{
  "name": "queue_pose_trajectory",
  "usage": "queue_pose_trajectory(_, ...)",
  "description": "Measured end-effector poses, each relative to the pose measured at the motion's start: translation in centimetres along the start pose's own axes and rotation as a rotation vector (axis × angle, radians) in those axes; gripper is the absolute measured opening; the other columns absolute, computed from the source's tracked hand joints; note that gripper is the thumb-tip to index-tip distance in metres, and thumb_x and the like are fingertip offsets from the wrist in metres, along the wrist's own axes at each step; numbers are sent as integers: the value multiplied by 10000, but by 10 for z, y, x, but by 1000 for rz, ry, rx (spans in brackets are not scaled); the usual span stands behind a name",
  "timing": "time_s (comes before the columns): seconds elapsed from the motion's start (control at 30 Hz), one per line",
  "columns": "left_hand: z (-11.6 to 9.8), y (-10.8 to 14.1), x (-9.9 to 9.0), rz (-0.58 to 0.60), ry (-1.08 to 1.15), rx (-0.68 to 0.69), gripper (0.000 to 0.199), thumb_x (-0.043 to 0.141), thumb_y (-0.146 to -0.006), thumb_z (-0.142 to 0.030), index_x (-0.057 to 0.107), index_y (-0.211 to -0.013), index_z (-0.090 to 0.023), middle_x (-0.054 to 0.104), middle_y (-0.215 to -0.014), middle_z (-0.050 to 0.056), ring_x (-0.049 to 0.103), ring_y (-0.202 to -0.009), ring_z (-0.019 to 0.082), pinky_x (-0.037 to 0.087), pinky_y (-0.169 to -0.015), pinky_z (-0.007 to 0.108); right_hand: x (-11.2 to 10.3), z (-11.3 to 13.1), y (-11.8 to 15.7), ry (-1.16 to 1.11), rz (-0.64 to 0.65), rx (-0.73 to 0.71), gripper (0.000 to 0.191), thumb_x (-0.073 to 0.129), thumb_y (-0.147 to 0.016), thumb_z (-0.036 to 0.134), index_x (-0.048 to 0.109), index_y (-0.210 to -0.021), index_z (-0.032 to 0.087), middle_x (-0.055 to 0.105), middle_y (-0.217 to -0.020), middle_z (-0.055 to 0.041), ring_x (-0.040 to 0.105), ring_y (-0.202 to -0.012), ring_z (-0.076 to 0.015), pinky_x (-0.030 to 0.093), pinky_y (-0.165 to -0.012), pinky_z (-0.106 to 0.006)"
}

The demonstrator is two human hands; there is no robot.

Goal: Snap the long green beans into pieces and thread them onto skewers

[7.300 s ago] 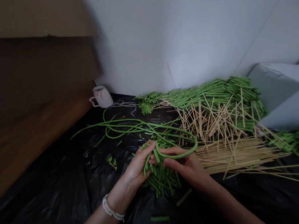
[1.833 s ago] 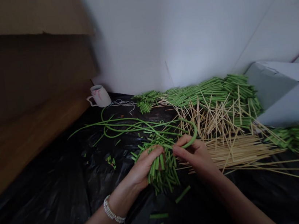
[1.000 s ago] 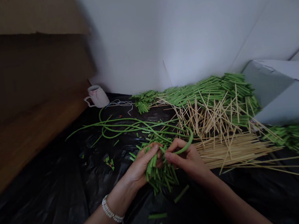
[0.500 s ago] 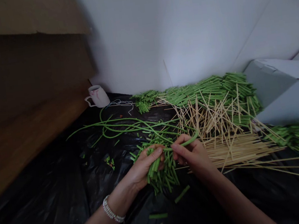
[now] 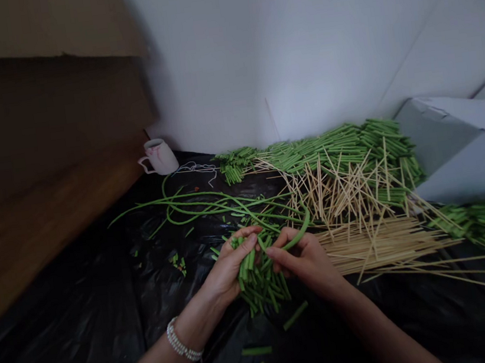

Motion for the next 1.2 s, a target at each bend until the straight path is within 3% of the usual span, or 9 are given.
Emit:
queue_pose_trajectory(0.47, -1, 4, 7, 53, -56, 31, 365, 815, -695, -389, 537, -755, -160, 512, -554, -64, 458, -449, 50, 378, -433, 146, 1, -10, -1, -162, 42, 68, 301, 752, -776, 385, 541, -688, 189, 616, -503, 49, 483, -394, -53, 327, -393, -153)
queue_pose_trajectory(0.67, -1, 3, 5, 70, -74, 31, 351, 797, -719, -381, 524, -754, -163, 511, -543, -68, 464, -440, 49, 376, -430, 143, -1, -13, -2, -211, 89, 58, 267, 768, -770, 358, 566, -734, 188, 629, -535, 51, 501, -410, -49, 349, -406, -146)
queue_pose_trajectory(0.83, 2, 2, 4, 85, -98, -58, 399, 853, -649, -322, 588, -907, -173, 633, -657, -34, 583, -528, 84, 464, -521, 178, -11, -3, -2, -207, -22, 10, 246, 792, -740, 341, 603, -785, 191, 644, -561, 44, 523, -431, -57, 394, -423, -154)
queue_pose_trajectory(0.97, 6, 5, 6, 148, -250, -142, 367, 855, -634, -344, 603, -822, -155, 652, -653, -14, 570, -507, 82, 456, -505, 184, -16, 9, 2, -157, -133, -56, 239, 780, -747, 350, 601, -749, 192, 623, -533, 44, 510, -414, -64, 407, -413, -167)
queue_pose_trajectory(1.2, 10, 11, 9, 241, -380, -190, 342, 829, -662, -385, 609, -774, -149, 620, -589, -24, 513, -455, 67, 406, -449, 173, -20, 6, -1, -121, -179, -79, 248, 778, -738, 369, 606, -722, 190, 591, -505, 47, 484, -398, -66, 386, -384, -168)
Point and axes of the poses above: each hand's wrist, its own y-axis away from the middle knuckle, its own x-axis out of the palm, z = x × y, the point moved 4 cm from there along -y, towards the middle knuckle
